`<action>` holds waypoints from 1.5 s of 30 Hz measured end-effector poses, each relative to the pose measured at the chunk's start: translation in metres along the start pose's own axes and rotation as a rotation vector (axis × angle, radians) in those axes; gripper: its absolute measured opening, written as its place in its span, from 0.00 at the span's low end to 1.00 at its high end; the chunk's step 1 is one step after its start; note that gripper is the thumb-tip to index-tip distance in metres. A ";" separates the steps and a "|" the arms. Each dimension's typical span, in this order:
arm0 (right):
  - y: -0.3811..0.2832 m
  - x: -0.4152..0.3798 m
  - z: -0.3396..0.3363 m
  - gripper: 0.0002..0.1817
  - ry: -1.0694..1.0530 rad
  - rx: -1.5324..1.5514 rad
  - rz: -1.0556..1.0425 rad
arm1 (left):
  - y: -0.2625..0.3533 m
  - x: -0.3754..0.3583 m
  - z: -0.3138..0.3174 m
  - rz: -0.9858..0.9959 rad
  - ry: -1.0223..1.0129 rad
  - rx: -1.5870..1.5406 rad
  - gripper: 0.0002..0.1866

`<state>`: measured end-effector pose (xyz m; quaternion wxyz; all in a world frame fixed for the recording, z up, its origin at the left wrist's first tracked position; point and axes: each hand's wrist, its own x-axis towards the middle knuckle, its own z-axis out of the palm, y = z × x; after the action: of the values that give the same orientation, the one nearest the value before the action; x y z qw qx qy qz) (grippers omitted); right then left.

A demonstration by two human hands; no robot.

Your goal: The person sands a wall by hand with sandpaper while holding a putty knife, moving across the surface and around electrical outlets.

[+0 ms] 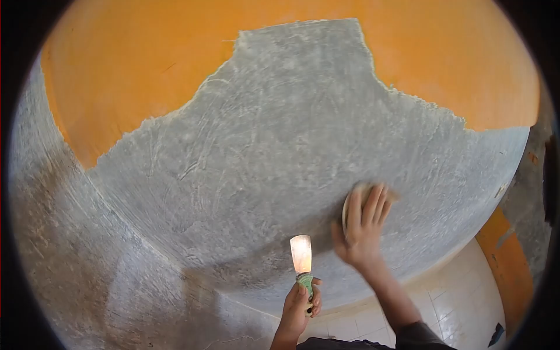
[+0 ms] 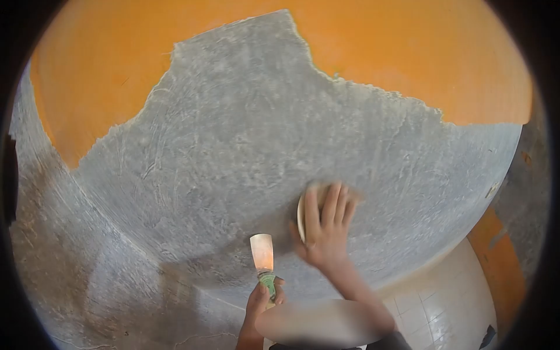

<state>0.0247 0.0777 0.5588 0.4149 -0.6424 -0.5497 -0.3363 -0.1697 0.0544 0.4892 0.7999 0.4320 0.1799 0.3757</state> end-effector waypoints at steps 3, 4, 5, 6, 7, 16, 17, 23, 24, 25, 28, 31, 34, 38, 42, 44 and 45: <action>-0.020 -0.079 0.035 0.34 -0.227 0.009 -0.040 | 0.008 -0.005 -0.012 0.016 0.037 0.022 0.26; -0.019 -0.083 0.040 0.34 -0.229 0.009 -0.043 | 0.009 -0.007 -0.017 0.021 0.038 0.029 0.26; -0.018 -0.084 0.043 0.34 -0.178 0.007 -0.034 | 0.012 -0.008 -0.022 0.027 0.039 0.036 0.26; -0.021 -0.076 0.042 0.34 -0.128 0.006 -0.022 | 0.015 -0.009 -0.026 0.026 0.042 0.036 0.26; -0.024 -0.047 0.031 0.34 -0.059 0.010 -0.043 | 0.018 -0.011 -0.030 0.018 0.040 0.037 0.26; -0.064 0.004 0.035 0.40 0.046 -0.013 -0.079 | 0.032 -0.026 -0.069 0.006 0.061 -0.005 0.26; -0.068 -0.032 0.053 0.42 -0.086 -0.017 -0.073 | 0.031 -0.029 -0.075 0.004 0.078 0.017 0.26; -0.082 -0.118 0.097 0.36 -0.146 0.010 0.059 | 0.031 -0.038 -0.103 -0.041 0.146 0.105 0.28; -0.079 -0.091 0.090 0.38 -0.072 -0.041 0.023 | 0.030 -0.042 -0.108 -0.053 0.140 0.106 0.28; -0.080 -0.055 0.069 0.39 -0.011 -0.005 0.033 | 0.030 -0.045 -0.112 -0.071 0.147 0.110 0.28; -0.087 -0.002 0.052 0.40 0.091 0.017 0.056 | 0.032 -0.047 -0.120 -0.021 0.184 0.106 0.26; -0.103 -0.032 0.071 0.37 -0.012 -0.055 0.073 | 0.036 -0.050 -0.125 -0.022 0.203 0.124 0.26; -0.120 -0.147 0.125 0.35 -0.234 -0.073 0.010 | 0.035 -0.053 -0.134 -0.028 0.161 0.084 0.23; -0.131 -0.188 0.136 0.37 -0.381 0.072 0.064 | 0.040 -0.054 -0.135 -0.037 0.162 0.119 0.24; -0.137 -0.079 0.092 0.35 -0.221 0.048 0.064 | 0.044 -0.056 -0.136 -0.062 0.151 0.109 0.23; -0.139 -0.068 0.088 0.35 -0.070 -0.006 0.015 | 0.047 -0.057 -0.138 -0.058 0.134 0.098 0.23; -0.141 -0.070 0.090 0.35 -0.109 0.004 0.005 | 0.048 -0.058 -0.140 -0.062 0.130 0.103 0.23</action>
<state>-0.1279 0.1363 0.4808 0.3864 -0.6602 -0.5706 -0.2987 -0.3145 0.1045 0.4478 0.7744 0.4414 0.2638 0.3685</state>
